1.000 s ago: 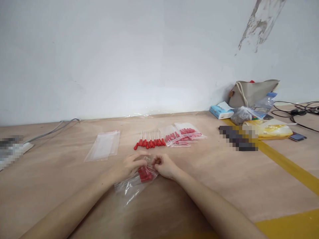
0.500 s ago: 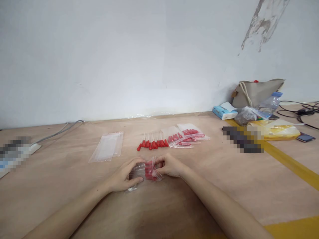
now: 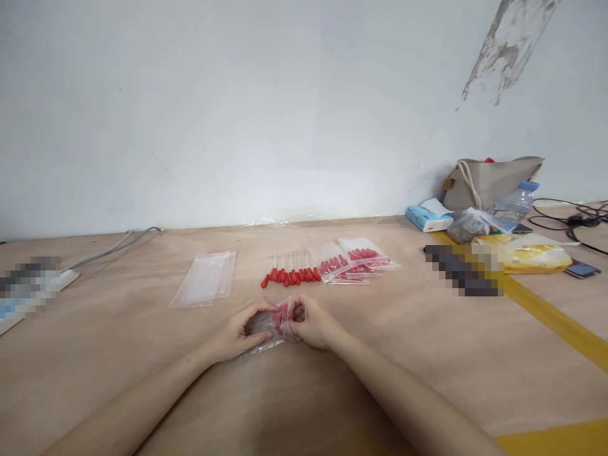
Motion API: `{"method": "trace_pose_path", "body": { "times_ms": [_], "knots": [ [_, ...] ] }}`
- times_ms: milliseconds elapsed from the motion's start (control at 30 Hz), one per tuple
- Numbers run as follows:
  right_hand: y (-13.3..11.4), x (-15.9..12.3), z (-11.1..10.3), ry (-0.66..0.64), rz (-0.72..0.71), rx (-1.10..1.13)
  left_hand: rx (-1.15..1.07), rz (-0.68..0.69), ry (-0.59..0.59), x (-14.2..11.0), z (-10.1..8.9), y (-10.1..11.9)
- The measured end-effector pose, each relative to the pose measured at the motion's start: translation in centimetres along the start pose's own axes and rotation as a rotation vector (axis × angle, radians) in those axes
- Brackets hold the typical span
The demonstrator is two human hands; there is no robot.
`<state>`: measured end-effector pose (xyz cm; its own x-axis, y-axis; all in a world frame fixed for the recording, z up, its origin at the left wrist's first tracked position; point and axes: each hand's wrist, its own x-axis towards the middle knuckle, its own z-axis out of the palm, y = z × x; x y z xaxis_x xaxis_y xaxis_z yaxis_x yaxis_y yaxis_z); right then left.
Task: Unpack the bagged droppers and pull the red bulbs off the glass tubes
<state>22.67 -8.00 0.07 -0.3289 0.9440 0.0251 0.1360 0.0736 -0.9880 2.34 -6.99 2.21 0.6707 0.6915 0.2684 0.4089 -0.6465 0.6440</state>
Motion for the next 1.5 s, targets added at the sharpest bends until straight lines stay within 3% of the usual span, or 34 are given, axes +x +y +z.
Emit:
{"method": "trace_pose_path", "body": {
  "times_ms": [267, 467, 667, 867, 1133, 1267, 1500],
  "knots": [
    [-0.7, 0.1, -0.9, -0.099, 0.133, -0.067, -0.033, -0.024, -0.050, 0.0, -0.3, -0.3],
    [-1.7, 0.1, -2.2, -0.038, 0.255, -0.034, -0.070, -0.052, -0.044, -0.1, -0.2, -1.0],
    [-1.8, -0.2, -2.6, -0.213, 0.154, -0.118, -0.088, -0.063, -0.038, -0.1, -0.2, -1.3],
    [-2.2, -0.4, -2.8, -0.263, -0.003, -0.097, -0.084, -0.062, -0.055, -0.2, -0.5, -1.6],
    [-2.2, -0.2, -4.1, -0.182, 0.135, -0.188, -0.087, -0.075, -0.074, -0.3, -1.0, -1.4],
    [-1.6, -0.2, -4.5, -0.266, 0.117, -0.074, -0.095, -0.087, -0.084, -0.2, -1.0, -1.4],
    [-1.8, -0.2, -4.8, -0.336, 0.105, -0.115, -0.091, -0.080, -0.079, -0.2, -0.9, -1.4]
  ]
}}
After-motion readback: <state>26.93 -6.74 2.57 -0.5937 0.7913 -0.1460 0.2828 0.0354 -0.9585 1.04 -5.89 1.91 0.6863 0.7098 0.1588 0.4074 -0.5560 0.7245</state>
